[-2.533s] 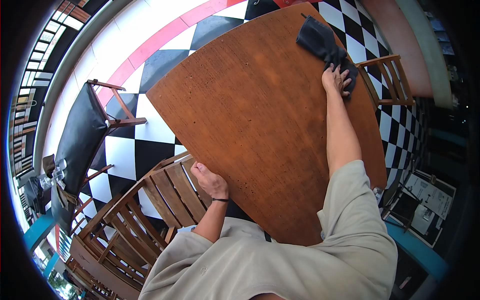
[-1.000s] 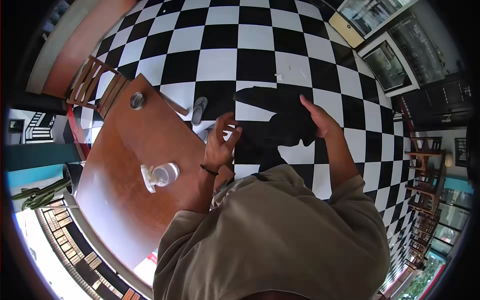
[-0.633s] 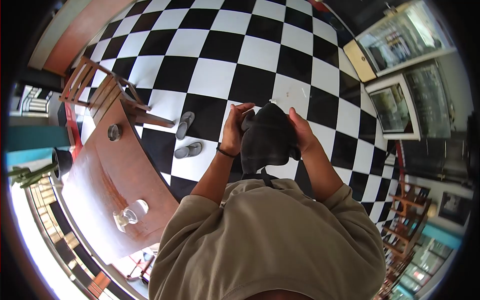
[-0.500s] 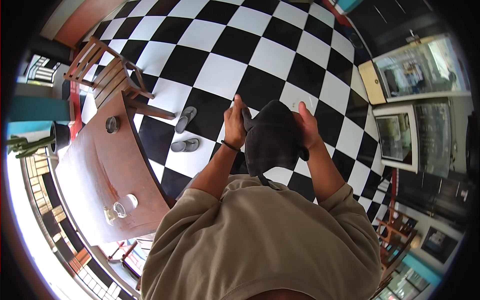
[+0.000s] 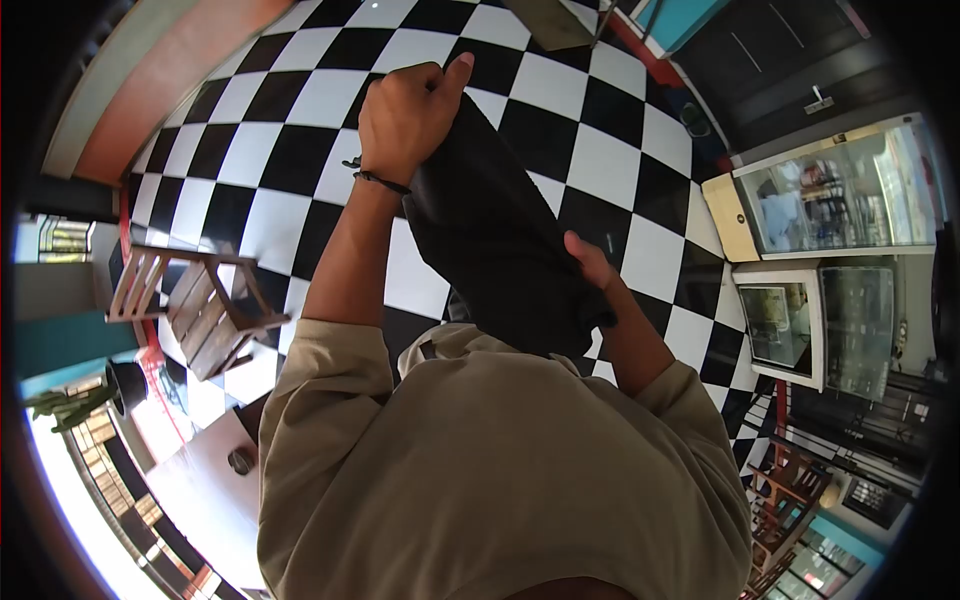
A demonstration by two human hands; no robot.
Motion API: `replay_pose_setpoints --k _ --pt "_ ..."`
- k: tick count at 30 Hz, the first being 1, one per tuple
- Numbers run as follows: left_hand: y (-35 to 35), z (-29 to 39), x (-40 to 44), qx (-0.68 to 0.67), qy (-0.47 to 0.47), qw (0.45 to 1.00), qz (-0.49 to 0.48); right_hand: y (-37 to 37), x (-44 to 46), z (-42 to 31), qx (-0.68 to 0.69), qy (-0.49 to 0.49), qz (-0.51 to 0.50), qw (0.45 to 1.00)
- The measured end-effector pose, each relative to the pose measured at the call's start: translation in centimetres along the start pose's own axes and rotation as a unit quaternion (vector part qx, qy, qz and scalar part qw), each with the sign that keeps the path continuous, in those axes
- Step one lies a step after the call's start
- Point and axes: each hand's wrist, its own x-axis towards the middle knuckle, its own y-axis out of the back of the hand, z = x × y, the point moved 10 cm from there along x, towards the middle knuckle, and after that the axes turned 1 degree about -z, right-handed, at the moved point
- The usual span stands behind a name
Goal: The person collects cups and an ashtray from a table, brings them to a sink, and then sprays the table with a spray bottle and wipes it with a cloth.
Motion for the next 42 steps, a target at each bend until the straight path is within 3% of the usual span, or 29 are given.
replay_pose_setpoints --k 3,7,9,13,17,19,21,23,25,26,29,32,35,36,39,42 --pt "-5.2 4.1 9.2 0.016 -0.063 0.998 0.000 0.4 1.5 -9.9 0.031 0.050 -0.044 0.997" --pt "-10.6 7.2 18.9 -0.014 -0.190 0.977 0.099 2.4 6.3 -21.9 -0.227 0.034 0.049 0.972" --pt "-13.0 7.9 23.0 -0.012 -0.300 0.937 0.176 3.6 10.2 -28.5 -0.439 -0.033 0.128 0.889" --pt "-19.2 6.0 34.2 -0.008 -0.303 0.935 0.185 6.3 22.1 -41.0 -0.570 -0.013 0.098 0.816" --pt "-21.6 4.4 46.2 0.030 -0.295 0.938 0.179 4.8 32.1 -53.3 -0.675 -0.035 0.021 0.736" --pt "-22.0 2.4 52.5 0.025 -0.276 0.944 0.177 3.0 36.7 -59.6 -0.727 -0.001 -0.026 0.686" --pt "-23.7 -1.0 59.6 -0.097 -0.270 0.952 0.111 4.0 41.6 -65.0 -0.765 -0.087 -0.014 0.638" --pt "-27.3 -5.9 66.8 -0.241 -0.166 0.954 0.061 3.7 47.1 -70.6 -0.779 -0.049 -0.061 0.622" --pt "-30.5 -9.0 73.8 -0.273 -0.180 0.943 0.058 4.2 52.9 -76.5 -0.777 -0.031 -0.095 0.621" --pt "-32.2 -10.6 77.2 -0.266 -0.176 0.947 0.046 4.5 55.9 -79.8 -0.753 0.000 -0.104 0.650" --pt "-36.8 -12.2 89.0 -0.253 -0.257 0.932 0.042 6.2 62.7 -93.2 -0.634 0.101 0.025 0.766" --pt "-42.5 -12.2 100.0 -0.282 -0.273 0.920 -0.003 5.5 65.7 -105.4 -0.586 0.250 0.105 0.763" --pt "-47.2 -11.1 109.4 -0.286 -0.296 0.910 -0.056 4.0 67.3 -114.9 -0.573 0.398 0.154 0.699" --pt "-48.8 -11.5 112.0 -0.305 -0.309 0.899 -0.065 1.7 68.1 -118.1 -0.603 0.449 0.158 0.640" --pt "-53.3 -14.1 120.3 -0.297 -0.345 0.885 -0.100 2.3 75.0 -125.1 -0.634 0.477 0.184 0.581" --pt "-58.3 -20.5 130.5 -0.328 -0.296 0.889 -0.119 4.3 84.9 -132.9 -0.627 0.508 0.164 0.567"
